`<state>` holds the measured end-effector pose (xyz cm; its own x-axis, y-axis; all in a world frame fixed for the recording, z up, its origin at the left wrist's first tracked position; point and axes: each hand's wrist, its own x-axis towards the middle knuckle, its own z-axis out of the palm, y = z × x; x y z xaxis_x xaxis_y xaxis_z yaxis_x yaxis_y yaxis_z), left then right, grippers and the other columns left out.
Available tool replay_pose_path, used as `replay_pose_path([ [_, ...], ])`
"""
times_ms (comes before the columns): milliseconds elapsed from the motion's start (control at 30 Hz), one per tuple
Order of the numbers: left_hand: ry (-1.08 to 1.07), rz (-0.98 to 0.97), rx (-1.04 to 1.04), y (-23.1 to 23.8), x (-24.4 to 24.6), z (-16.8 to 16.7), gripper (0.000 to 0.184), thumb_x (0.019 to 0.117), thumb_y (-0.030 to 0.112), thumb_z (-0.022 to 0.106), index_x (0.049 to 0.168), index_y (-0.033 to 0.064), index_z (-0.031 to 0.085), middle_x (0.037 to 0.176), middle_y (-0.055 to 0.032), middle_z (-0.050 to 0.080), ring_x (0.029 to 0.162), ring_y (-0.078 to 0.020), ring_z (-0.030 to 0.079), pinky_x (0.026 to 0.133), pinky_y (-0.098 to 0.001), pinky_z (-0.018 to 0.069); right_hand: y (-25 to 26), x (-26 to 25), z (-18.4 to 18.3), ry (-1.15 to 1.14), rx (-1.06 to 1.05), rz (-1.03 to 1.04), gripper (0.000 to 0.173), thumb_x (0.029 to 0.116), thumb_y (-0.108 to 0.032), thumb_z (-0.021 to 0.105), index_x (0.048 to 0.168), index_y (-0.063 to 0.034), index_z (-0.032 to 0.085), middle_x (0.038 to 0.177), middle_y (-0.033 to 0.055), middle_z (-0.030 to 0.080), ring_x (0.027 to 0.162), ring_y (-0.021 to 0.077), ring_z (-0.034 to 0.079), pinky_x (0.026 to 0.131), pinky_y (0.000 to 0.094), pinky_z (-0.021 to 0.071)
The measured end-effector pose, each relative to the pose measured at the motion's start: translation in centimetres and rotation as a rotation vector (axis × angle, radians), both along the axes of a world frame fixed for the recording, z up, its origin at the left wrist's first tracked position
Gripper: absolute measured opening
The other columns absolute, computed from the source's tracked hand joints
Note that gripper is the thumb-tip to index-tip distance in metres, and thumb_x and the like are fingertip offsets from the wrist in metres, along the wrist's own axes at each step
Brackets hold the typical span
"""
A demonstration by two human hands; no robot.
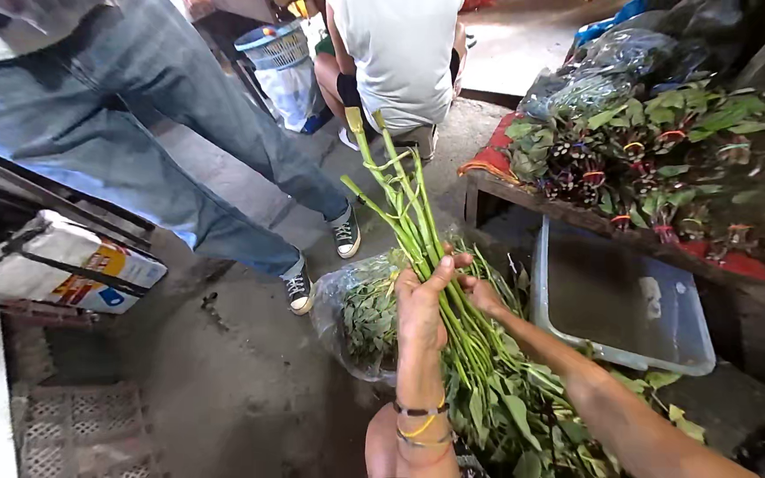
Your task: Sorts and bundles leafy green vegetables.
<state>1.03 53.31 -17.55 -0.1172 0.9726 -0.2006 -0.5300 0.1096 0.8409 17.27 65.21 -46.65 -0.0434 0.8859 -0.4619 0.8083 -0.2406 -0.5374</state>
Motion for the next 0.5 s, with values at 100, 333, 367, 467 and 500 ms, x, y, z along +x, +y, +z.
replay_pose_path([
  [100, 0.005, 0.026, 0.052, -0.2, -0.5, -0.2, 0.021, 0.1029, -0.006, 0.047, 0.119, -0.0071, 0.06, 0.078, -0.015, 0.071, 0.073, -0.0213, 0.072, 0.075, -0.0333, 0.0616, -0.2, 2.2, 7.4, 0.23, 0.136, -0.054, 0.035, 0.0999, -0.019, 0.065, 0.129, 0.0014, 0.067, 0.126, 0.0255, 0.066, 0.118, 0.0393, 0.064, 0.104, 0.0564, 0.0483],
  [333, 0.069, 0.119, 0.096, -1.0, -0.9, 0.5, 0.014, 0.1031, -0.005, 0.049, 0.115, -0.0037, 0.056, 0.085, -0.0135, 0.072, 0.063, -0.0177, 0.069, 0.061, -0.0281, 0.0598, -2.6, 8.4, 23.3, 0.719, 0.502, -0.185, 0.02, 0.1008, -0.006, 0.062, 0.12, -0.001, 0.066, 0.105, 0.0101, 0.069, 0.081, 0.0151, 0.067, 0.07, 0.0345, 0.0587],
  [367, 0.077, 0.127, 0.097, -1.2, -0.9, 0.6, 0.015, 0.1026, -0.006, 0.05, 0.116, -0.0035, 0.056, 0.084, -0.0123, 0.07, 0.06, -0.016, 0.067, 0.058, -0.0264, 0.0585, -3.2, 9.0, 24.9, 0.754, 0.52, -0.203, 0.018, 0.1003, -0.005, 0.062, 0.118, -0.0027, 0.065, 0.101, 0.0076, 0.069, 0.077, 0.0128, 0.066, 0.066, 0.0321, 0.0583],
  [467, 0.155, 0.123, 0.089, -1.5, -1.3, 0.6, 0.016, 0.1009, -0.007, 0.053, 0.117, -0.0047, 0.057, 0.08, -0.0096, 0.068, 0.055, -0.0114, 0.062, 0.053, -0.0222, 0.0547, -4.7, 10.4, 28.0, 0.806, 0.512, -0.203, 0.015, 0.0988, -0.002, 0.062, 0.113, -0.0049, 0.066, 0.098, 0.005, 0.069, 0.07, 0.0091, 0.063, 0.058, 0.0265, 0.0546],
  [500, 0.207, 0.117, 0.092, -1.4, -1.3, 0.4, 0.018, 0.1003, -0.007, 0.054, 0.117, -0.005, 0.058, 0.079, -0.0092, 0.068, 0.054, -0.0103, 0.06, 0.052, -0.0215, 0.0538, -5.3, 10.6, 28.8, 0.804, 0.493, -0.187, 0.013, 0.0979, -0.001, 0.062, 0.11, -0.0045, 0.066, 0.097, 0.0046, 0.07, 0.068, 0.0081, 0.063, 0.057, 0.025, 0.0545],
])
